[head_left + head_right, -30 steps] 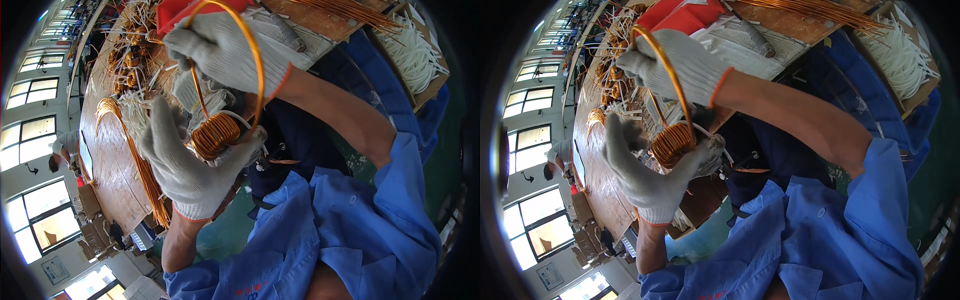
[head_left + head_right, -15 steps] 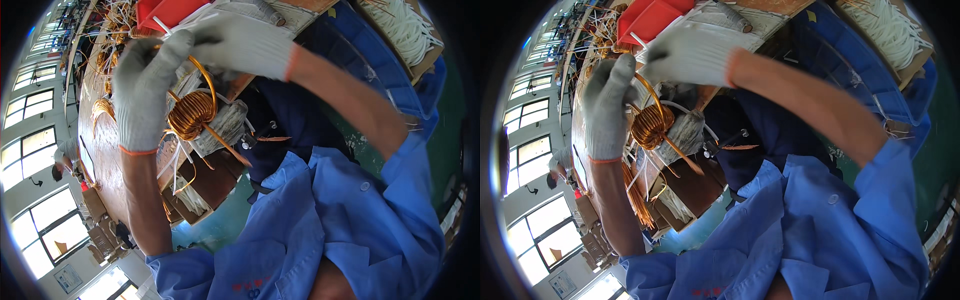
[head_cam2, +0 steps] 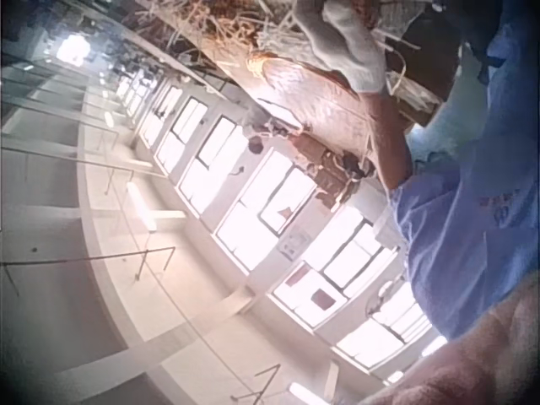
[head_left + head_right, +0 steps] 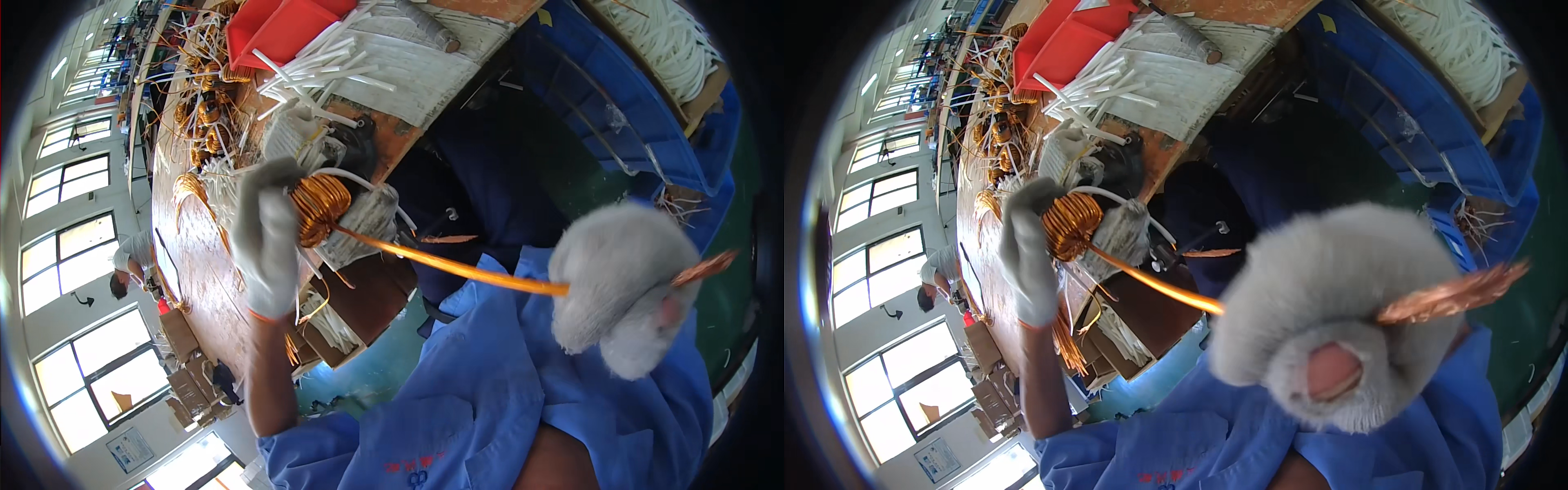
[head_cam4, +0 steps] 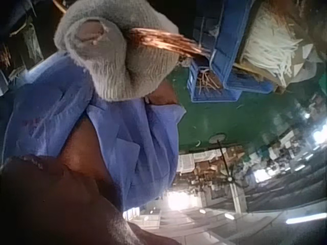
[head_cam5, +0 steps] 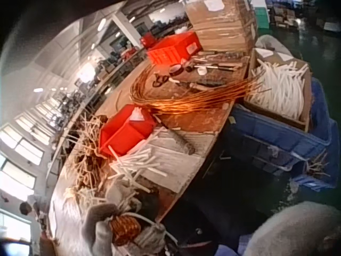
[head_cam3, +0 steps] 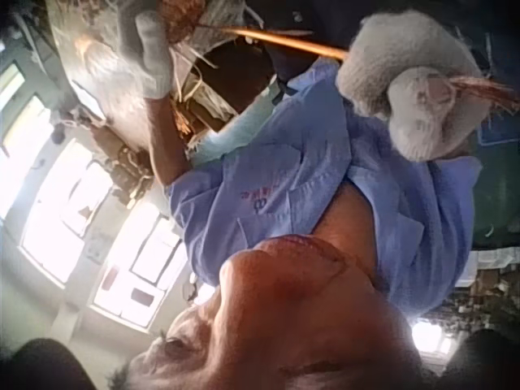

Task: The recorder is winding and securing copper wire around a transformer core at a workstation.

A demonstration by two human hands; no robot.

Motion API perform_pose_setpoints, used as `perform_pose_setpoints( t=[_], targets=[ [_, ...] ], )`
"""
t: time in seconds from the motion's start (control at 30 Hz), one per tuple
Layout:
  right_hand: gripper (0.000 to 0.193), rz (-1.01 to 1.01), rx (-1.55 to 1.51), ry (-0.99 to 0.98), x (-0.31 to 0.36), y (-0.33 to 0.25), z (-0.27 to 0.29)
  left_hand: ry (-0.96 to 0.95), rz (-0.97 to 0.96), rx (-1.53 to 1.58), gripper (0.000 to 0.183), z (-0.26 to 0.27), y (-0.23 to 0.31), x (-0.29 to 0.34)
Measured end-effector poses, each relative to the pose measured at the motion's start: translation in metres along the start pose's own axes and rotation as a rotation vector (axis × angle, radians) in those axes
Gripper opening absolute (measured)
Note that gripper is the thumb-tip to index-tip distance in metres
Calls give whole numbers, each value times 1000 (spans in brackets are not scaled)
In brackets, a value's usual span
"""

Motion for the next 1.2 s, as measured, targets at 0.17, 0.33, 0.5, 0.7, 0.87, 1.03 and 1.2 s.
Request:
perform_pose_setpoints(
  t=[0.17,0.33,0.5,0.7,0.87,1.03,1.2],
  targets=[
    [53,-272,-295,124,3,-4,20,152,42,-109,67,-20,1,31],
    [66,-145,-349,10,-17,22,2,201,44,-151,55,-26,5,26],
    [64,-407,-974,3,9,20,-18,277,-4,-265,38,-25,10,28],
    [66,-435,-946,185,60,28,-18,329,-32,-294,37,-31,17,25],
    [66,-348,-1060,349,33,17,21,-16,-639,-327,51,-85,97,18],
    [70,-373,-1128,476,38,0,99,-383,-724,-262,45,-163,157,15],
    [65,-231,-526,1150,81,-39,222,-520,-669,-247,38,-188,175,-1]
  ],
)
Point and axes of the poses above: each hand's wrist, its own x-axis away from the middle knuckle, its own z-axis out of the back of the hand, y = z × x, the point moved 5 cm from there along -x, towards the middle knuckle, and after that the axes turned 2 degrees about y, right-handed, at the moved point
